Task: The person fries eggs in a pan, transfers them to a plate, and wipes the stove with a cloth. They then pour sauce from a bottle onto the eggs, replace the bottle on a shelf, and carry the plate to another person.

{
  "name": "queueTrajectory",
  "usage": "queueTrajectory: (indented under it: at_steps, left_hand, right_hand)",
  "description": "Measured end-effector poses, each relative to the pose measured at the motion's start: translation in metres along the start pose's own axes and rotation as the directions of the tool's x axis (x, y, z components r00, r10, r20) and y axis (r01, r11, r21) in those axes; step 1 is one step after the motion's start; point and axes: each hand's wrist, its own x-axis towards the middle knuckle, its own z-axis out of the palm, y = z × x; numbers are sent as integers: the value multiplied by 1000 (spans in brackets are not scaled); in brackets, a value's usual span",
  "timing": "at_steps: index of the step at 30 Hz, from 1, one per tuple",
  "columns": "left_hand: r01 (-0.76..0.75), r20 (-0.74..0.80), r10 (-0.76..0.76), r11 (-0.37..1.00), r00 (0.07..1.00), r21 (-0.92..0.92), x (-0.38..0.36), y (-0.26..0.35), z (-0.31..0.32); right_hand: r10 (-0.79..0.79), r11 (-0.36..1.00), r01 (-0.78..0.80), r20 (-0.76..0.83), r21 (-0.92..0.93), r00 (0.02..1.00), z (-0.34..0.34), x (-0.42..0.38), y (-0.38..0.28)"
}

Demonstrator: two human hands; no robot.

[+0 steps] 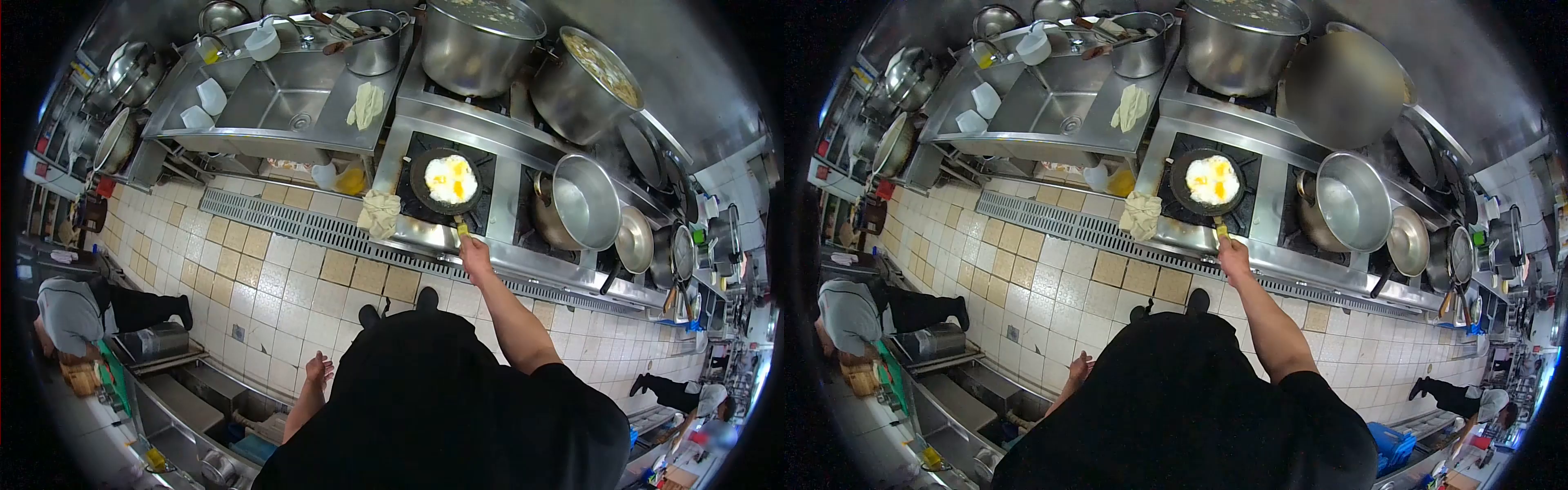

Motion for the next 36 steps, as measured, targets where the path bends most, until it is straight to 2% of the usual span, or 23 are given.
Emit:
queueTrajectory:
  at_steps: [1,3,6,11,13,14,17,19,21,22,23,25,26,31,33,34,36]
  left_hand:
    - [-7,-23,6,1000,1000,-4,0,4,2]
    - [-9,-52,8,1000,999,-12,-1,8,2]
    - [-19,-57,17,999,998,-29,-1,14,2]
    - [-4,-56,5,1000,998,9,-3,11,0]
    - [5,-54,-4,1000,999,17,-3,9,-1]
    - [-4,-56,4,1000,998,-6,-2,8,-2]
    - [-16,-60,15,1000,998,-26,-3,4,-4]
    - [-18,-53,17,1000,998,-11,-4,3,-2]
    - [12,-58,-10,999,998,32,-6,1,0]
    - [13,-59,-11,999,998,33,-7,-1,0]
    - [14,-49,-12,999,999,33,-7,0,0]
    - [15,-41,-13,999,999,31,-10,2,0]
    - [9,-52,-9,1000,999,-1,-11,4,0]
    - [-35,-78,33,999,996,-22,-11,9,2]
    - [3,-68,-3,1000,998,-5,-10,5,0]
    - [2,-69,-2,1000,998,-6,-9,3,-1]
    - [15,-61,-15,1000,998,-6,-7,-1,-4]
  right_hand:
    - [70,998,-69,38,-9,997,-6,-8,-8]
    - [83,996,-82,53,-23,995,-13,-8,-9]
    - [12,999,-10,-34,39,999,-9,4,-10]
    - [-9,997,9,2,79,1000,10,9,0]
    - [-49,999,50,36,-6,998,3,-5,-2]
    - [46,996,-43,39,-75,998,-7,-15,-9]
    - [13,1000,-13,14,-21,1000,-19,-5,2]
    - [4,998,-5,-20,-55,1000,-16,6,2]
    - [-101,993,98,-60,-59,993,0,17,8]
    - [-34,999,32,-53,-39,998,7,1,-10]
    - [-35,999,34,-51,-38,998,6,4,-6]
    - [-27,1000,28,64,-15,998,-2,2,1]
    - [24,999,-22,72,-33,997,-13,-3,1]
    - [-11,999,10,-15,-31,1000,-16,9,0]
    - [-100,994,98,-37,-37,994,0,16,3]
    - [-94,986,88,-37,-139,995,2,8,-2]
    - [-47,996,48,20,-74,999,-4,4,5]
